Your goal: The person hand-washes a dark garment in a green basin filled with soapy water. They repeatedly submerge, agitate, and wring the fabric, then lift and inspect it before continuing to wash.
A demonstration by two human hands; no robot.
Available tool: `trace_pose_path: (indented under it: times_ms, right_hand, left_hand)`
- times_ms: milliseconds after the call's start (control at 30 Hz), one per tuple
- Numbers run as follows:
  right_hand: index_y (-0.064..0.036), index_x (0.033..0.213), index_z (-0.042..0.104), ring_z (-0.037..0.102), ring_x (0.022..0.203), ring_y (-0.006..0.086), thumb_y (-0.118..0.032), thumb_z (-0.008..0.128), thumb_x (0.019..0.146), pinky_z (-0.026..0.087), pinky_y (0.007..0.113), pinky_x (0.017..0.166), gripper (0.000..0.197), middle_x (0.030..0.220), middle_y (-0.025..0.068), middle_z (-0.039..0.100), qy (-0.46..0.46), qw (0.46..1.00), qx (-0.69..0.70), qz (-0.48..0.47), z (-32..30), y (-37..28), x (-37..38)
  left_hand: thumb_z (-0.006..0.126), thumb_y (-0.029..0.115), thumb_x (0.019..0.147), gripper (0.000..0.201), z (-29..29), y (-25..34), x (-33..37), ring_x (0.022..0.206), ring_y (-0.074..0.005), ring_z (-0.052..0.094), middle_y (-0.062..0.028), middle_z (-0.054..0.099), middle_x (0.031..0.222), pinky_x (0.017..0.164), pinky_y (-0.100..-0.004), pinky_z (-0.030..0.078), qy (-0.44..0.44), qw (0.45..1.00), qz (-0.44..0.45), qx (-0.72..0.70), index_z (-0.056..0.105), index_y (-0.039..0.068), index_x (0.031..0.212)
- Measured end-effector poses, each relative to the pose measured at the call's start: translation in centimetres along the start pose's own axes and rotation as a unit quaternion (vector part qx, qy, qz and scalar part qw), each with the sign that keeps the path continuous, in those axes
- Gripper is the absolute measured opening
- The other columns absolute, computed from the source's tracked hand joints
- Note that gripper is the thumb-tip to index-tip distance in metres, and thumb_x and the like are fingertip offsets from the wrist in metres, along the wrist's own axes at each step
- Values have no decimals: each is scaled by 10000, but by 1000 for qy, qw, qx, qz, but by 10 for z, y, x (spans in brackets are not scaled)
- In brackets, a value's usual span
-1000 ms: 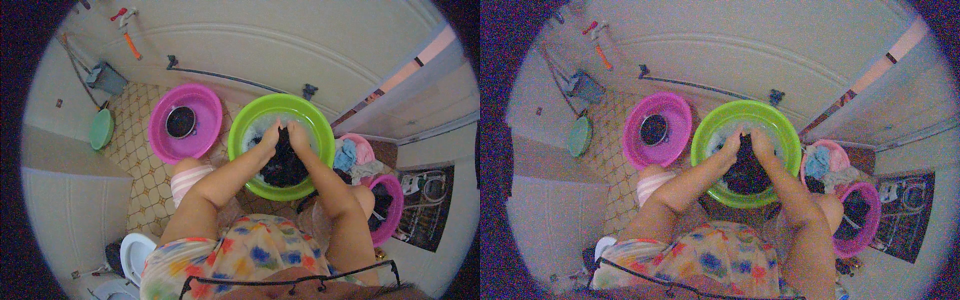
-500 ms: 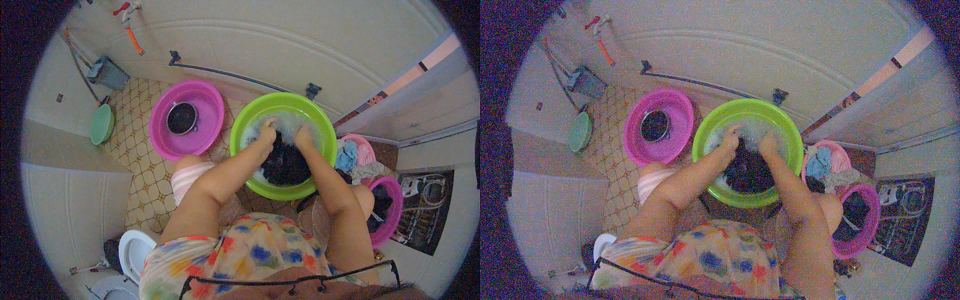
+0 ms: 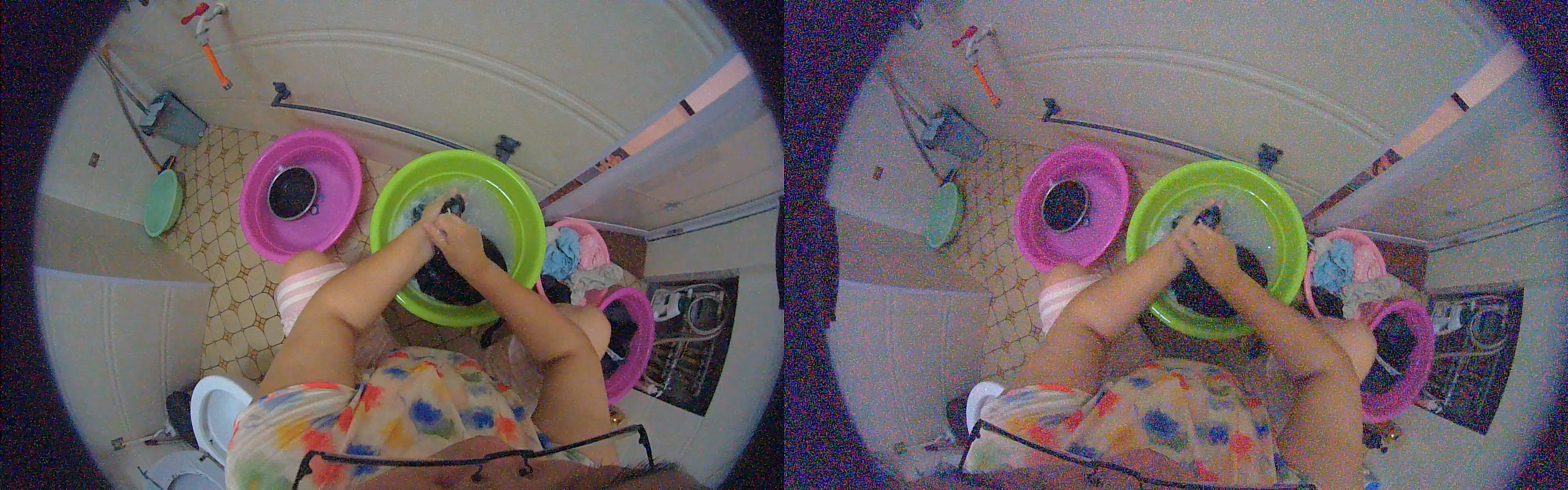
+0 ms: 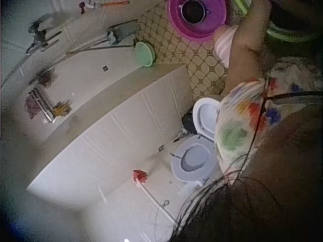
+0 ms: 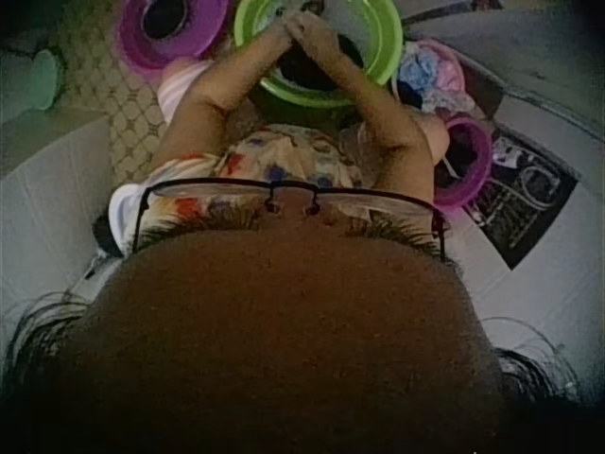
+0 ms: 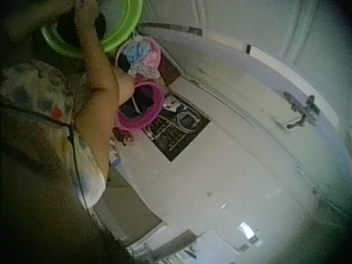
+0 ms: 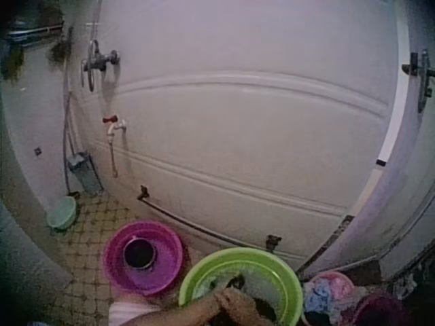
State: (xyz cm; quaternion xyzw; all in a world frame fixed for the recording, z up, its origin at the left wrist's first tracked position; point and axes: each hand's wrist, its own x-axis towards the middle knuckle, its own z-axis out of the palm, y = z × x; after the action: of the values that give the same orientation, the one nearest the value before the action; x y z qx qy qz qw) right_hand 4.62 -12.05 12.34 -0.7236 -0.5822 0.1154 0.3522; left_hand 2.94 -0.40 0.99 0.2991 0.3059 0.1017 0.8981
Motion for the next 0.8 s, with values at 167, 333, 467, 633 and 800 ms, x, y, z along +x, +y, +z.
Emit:
trace_pose_path:
  times_ms: [167, 333, 467, 633, 800]
  right_hand:
    - [-53, 923, 551, 577, 759, 364, -266, 357, 894, 466, 435, 670, 289, 886, 160, 591, -63, 984, -163, 33, 2, 28, 14]
    - [-25, 949, 547, 563, 784, 385, -296, 348, 905, 440, 459, 733, 339, 863, 190, 603, 57, 990, 10, 130, -7, 71, 23]
    - [9, 932, 536, 548, 763, 364, -310, 545, 832, 426, 417, 713, 334, 796, 213, 562, 101, 951, 48, 290, 6, 105, 23]
    - [-14, 1093, 432, 542, 898, 346, -256, 708, 682, 427, 403, 812, 551, 966, 202, 555, -63, 977, -52, 198, 28, 124, 5]
    - [-1, 1064, 481, 552, 927, 361, -187, 654, 704, 432, 417, 804, 441, 1019, 227, 556, -72, 965, -34, 249, 32, 135, 9]
  left_hand:
    - [500, 369, 847, 312, 22, -3, -21, 799, -208, 544, -60, 582, 913, 742, -354, 445, 41, 998, 45, -21, 553, 111, 1015]
    - [451, 370, 871, 287, 43, 7, -38, 759, -187, 552, -43, 578, 870, 700, -331, 456, 87, 995, 44, -29, 547, 114, 960]
    - [572, 236, 802, 158, 42, 22, -44, 758, -189, 539, -71, 549, 855, 644, -329, 446, 160, 978, 98, 97, 519, 109, 880]
    - [553, -8, 733, 240, -23, -2, 7, 762, -225, 541, -110, 553, 891, 638, -364, 468, 166, 971, 85, 152, 523, 103, 944]
    - [378, 95, 858, 255, -42, -15, 21, 865, -255, 525, -138, 534, 980, 727, -392, 450, 126, 982, 105, 94, 506, 101, 1079]
